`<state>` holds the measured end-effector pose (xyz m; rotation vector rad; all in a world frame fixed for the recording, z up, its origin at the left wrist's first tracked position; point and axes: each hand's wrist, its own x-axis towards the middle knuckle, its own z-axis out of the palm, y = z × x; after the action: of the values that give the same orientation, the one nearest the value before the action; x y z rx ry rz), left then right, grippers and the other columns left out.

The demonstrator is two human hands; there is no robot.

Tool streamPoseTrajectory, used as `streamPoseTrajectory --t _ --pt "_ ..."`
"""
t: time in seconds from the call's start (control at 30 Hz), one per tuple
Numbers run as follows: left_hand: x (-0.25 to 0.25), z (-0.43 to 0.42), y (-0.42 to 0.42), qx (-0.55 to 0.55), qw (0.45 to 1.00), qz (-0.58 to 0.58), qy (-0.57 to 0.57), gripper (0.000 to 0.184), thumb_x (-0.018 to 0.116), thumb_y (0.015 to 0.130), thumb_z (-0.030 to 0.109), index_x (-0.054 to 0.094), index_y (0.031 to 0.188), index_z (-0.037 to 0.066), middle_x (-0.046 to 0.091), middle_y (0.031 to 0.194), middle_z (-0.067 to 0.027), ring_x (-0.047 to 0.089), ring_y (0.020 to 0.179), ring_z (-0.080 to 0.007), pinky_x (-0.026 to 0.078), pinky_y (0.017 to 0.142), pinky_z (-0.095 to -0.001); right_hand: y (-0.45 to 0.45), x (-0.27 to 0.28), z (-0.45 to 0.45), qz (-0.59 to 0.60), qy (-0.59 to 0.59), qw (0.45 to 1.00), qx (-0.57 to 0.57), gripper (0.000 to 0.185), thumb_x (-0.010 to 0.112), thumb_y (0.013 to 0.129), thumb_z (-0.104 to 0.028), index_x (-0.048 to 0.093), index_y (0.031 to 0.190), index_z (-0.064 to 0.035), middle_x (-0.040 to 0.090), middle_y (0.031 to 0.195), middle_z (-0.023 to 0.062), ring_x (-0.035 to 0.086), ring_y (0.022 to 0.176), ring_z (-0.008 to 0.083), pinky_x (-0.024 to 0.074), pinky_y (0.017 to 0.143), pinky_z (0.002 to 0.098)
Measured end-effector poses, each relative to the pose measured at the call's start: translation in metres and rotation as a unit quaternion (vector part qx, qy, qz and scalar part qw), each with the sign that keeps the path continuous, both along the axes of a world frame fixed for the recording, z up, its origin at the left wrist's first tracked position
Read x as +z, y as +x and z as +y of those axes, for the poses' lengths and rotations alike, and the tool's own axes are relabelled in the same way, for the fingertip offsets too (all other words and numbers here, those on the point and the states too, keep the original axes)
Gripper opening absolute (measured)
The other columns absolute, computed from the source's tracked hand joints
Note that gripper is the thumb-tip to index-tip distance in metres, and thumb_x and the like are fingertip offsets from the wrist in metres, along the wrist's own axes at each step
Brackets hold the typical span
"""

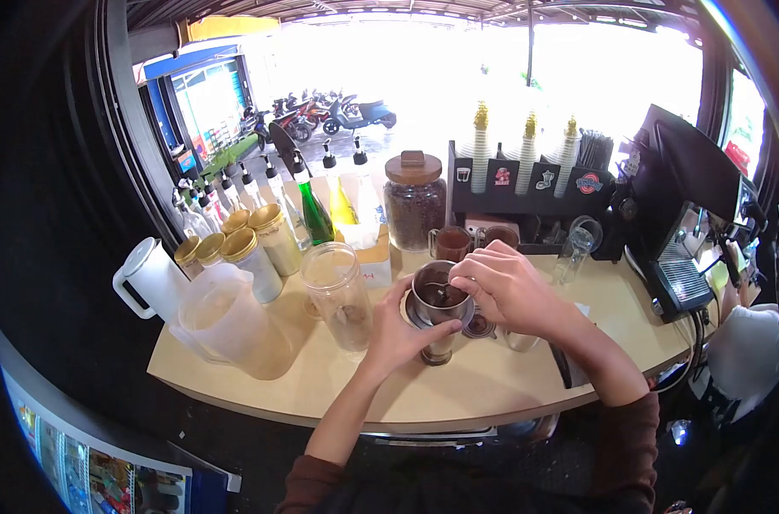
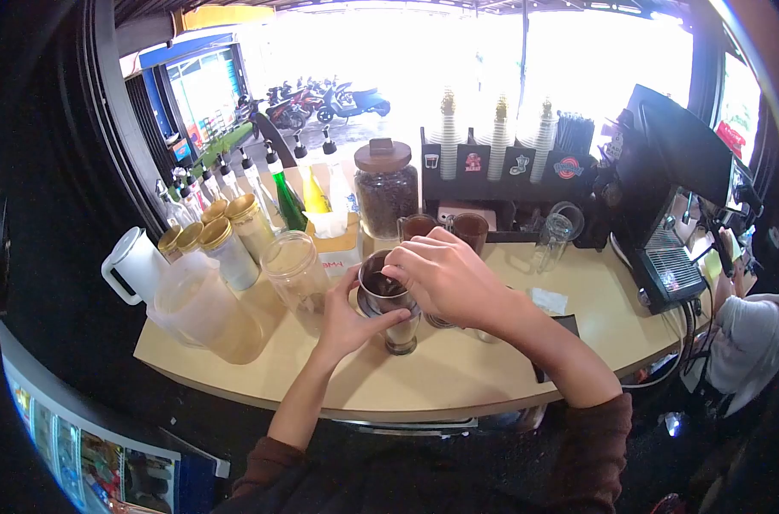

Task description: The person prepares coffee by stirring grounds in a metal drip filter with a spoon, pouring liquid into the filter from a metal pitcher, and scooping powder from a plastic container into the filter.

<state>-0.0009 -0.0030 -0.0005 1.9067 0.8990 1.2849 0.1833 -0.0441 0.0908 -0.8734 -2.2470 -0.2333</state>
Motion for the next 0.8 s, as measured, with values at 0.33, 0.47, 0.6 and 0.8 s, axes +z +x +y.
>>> streamPoseTrajectory --t 0.33,0.47,0.6,0.8 --pt "0.005 0.015 -0.009 -0.080 0.996 0.022 -0.008 0.078 0.088 0.058 0.032 0.055 0.122 0.002 0.066 0.110 -0.0132 0.062 0.105 -0.0224 0.046 0.095 -0.0362 0.007 -0.002 0.008 0.035 -0.014 0.999 0.023 0.013 0.063 0.087 -0.014 0.060 0.085 -0.0014 0.059 0.078 0.0101 0.059 0.077 0.0285 0.0471 0.074 0.0399" --pt "0.007 0.022 -0.013 -0.179 0.983 0.000 -0.028 0.084 0.087 0.059 0.029 0.049 0.130 0.003 0.058 0.120 -0.0141 0.056 0.114 -0.0237 0.043 0.099 -0.0370 0.009 -0.003 0.004 0.066 -0.056 0.996 0.034 0.014 0.062 0.087 -0.014 0.061 0.087 -0.0003 0.059 0.078 0.0106 0.059 0.077 0.0286 0.0469 0.073 0.0393" --pt "0.006 0.004 -0.001 -0.084 0.992 0.051 0.075 0.092 0.089 0.058 0.029 0.043 0.133 0.004 0.047 0.130 -0.0121 0.047 0.122 -0.0236 0.038 0.103 -0.0378 0.015 -0.004 0.004 0.034 -0.011 0.999 0.014 0.013 0.061 0.088 -0.013 0.062 0.088 -0.0001 0.059 0.078 0.0105 0.059 0.076 0.0288 0.0462 0.071 0.0386" --pt "0.012 -0.003 0.011 0.026 0.994 0.100 0.035 0.087 0.089 0.057 0.027 0.047 0.129 0.005 0.047 0.127 -0.0126 0.050 0.116 -0.0244 0.040 0.100 -0.0396 0.019 -0.004 0.009 0.067 -0.045 0.996 0.033 0.012 0.060 0.089 -0.012 0.063 0.089 -0.0006 0.059 0.079 0.0110 0.059 0.076 0.0291 0.0450 0.070 0.0382"
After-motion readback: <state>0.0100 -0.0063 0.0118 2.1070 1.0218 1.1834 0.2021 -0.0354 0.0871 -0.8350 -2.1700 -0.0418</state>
